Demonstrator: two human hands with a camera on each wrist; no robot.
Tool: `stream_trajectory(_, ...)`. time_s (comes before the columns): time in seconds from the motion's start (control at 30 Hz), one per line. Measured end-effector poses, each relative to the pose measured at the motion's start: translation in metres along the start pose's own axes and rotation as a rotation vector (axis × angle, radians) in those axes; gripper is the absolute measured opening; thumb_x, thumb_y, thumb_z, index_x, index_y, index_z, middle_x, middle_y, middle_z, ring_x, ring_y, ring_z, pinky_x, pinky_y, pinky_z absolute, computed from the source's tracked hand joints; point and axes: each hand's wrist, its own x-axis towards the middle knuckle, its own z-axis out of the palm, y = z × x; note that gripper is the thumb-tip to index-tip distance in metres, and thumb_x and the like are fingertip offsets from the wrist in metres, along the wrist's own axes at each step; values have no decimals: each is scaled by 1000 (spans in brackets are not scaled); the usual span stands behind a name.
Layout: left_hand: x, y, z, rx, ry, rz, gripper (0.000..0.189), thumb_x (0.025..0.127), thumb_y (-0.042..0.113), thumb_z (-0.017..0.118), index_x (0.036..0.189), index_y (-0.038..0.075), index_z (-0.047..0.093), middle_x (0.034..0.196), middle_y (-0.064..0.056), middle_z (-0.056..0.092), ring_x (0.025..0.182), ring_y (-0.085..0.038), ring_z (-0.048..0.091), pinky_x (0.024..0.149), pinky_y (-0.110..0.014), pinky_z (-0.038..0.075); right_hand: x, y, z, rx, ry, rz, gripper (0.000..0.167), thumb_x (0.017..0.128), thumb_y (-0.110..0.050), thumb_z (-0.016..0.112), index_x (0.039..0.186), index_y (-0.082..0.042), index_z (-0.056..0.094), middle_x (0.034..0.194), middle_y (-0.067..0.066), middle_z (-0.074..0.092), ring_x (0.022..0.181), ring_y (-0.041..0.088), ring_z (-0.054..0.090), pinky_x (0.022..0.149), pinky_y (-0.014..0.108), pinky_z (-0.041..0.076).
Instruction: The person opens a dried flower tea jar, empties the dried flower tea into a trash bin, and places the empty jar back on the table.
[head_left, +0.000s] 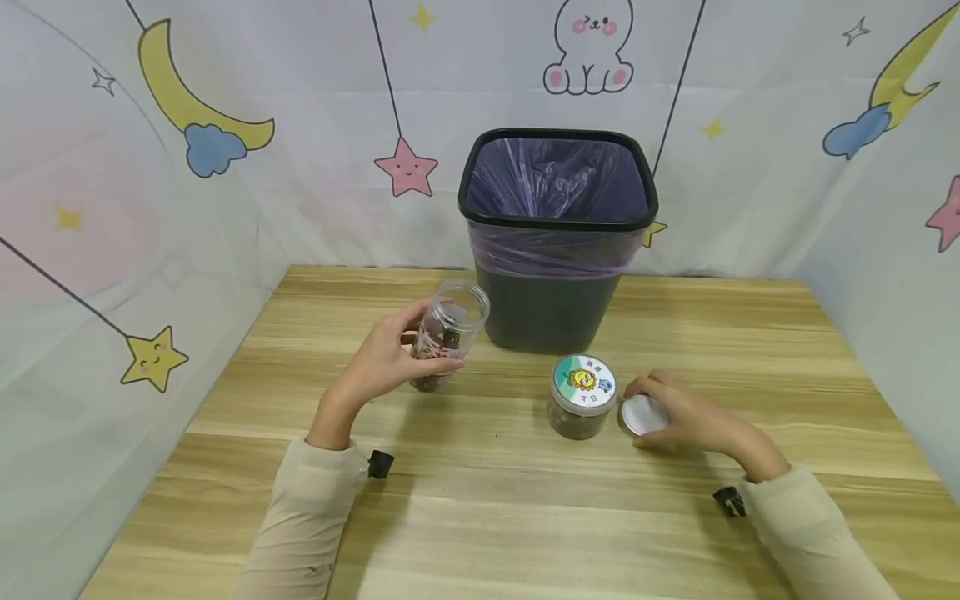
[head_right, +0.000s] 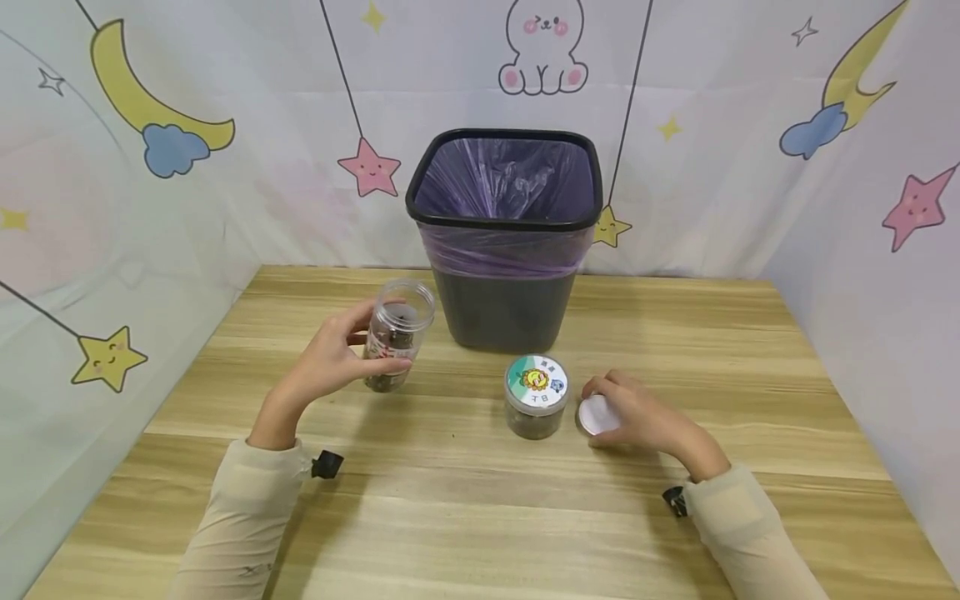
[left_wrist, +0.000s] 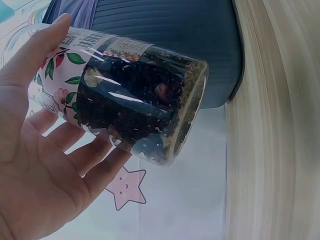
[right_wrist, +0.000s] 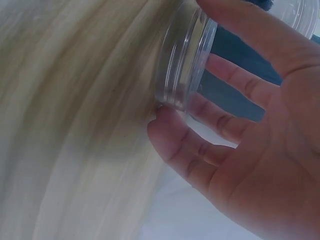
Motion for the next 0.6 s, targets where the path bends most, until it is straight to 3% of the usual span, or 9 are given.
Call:
stream_trajectory(0.13, 0, -1, -4, 13, 8, -17, 75, 73, 29, 91, 139, 20, 56, 116, -2, 67, 104, -24, 64, 84, -46, 55, -2, 1, -2, 39, -25, 31, 56, 74, -29, 89, 116, -8, 59, 108, 7, 54, 92, 22, 53, 74, 33, 48)
stream_trajectory(0.23, 1, -1, -7, 31, 24, -25, 75, 73, 29, 91, 139, 18, 56, 118, -3, 66, 105, -25, 64, 84, -46, 54, -1, 1, -10, 99, -34, 71, 51, 84, -29, 82, 120, -2, 57, 111, 14, 55, 92, 24, 55, 75, 35, 49)
stream_trajectory(0.4, 4, 1, -12, 65, 70, -10, 74, 74, 30, 91, 138, 16, 56, 118, -5, 65, 102, -26, 65, 83, -48, 54, 8, -6, -35, 130, 99, 136, 45, 100, -26, 63, 130, 5, 52, 126, 25, 55, 101, 37, 58, 81, 50, 50)
stream_trajectory(0.6, 8, 2, -13, 85, 139, 12, 73, 74, 27, 90, 137, 14, 56, 116, -6, 66, 101, -26, 66, 84, -47, 55, 25, -21, -65, 202, 262, 164, 51, 106, -29, 51, 143, 4, 42, 141, 26, 48, 123, 45, 50, 93, 61, 44)
